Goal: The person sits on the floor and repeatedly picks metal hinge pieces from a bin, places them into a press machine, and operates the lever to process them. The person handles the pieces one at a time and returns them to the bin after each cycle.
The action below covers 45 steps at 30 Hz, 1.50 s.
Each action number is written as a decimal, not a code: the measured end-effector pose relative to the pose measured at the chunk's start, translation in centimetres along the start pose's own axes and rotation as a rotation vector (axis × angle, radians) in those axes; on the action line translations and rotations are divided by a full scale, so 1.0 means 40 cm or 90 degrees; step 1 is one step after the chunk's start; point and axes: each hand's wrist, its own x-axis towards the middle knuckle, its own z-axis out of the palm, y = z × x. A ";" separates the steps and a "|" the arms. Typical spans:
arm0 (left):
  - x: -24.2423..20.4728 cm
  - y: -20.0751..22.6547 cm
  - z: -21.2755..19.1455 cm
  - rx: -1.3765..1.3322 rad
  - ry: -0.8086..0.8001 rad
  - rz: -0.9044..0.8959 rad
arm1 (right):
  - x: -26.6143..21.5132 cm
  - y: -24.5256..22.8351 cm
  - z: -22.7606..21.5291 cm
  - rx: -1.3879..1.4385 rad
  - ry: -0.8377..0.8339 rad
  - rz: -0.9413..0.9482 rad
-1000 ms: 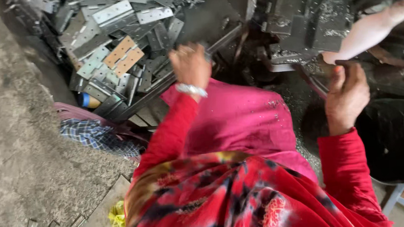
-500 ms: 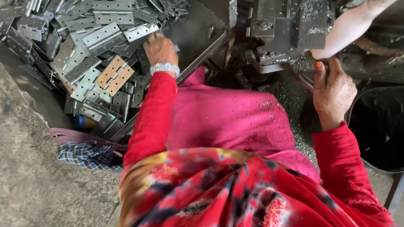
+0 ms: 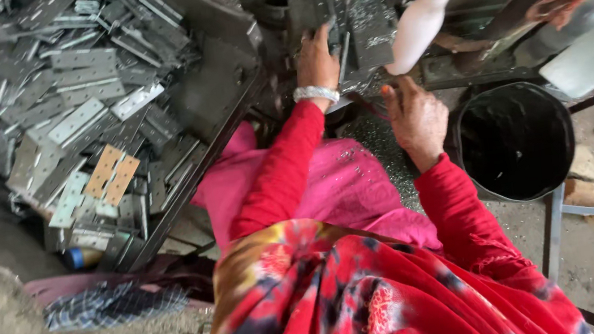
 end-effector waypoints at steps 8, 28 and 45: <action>-0.179 0.045 -0.042 0.326 -0.100 0.146 | 0.011 -0.012 0.000 -0.029 -0.020 0.014; -0.103 0.025 0.023 0.319 -0.140 0.060 | -0.136 0.169 0.228 -0.070 -0.274 0.186; -0.028 0.000 0.036 0.280 -0.128 0.092 | -0.078 0.190 0.209 -0.092 -0.243 0.131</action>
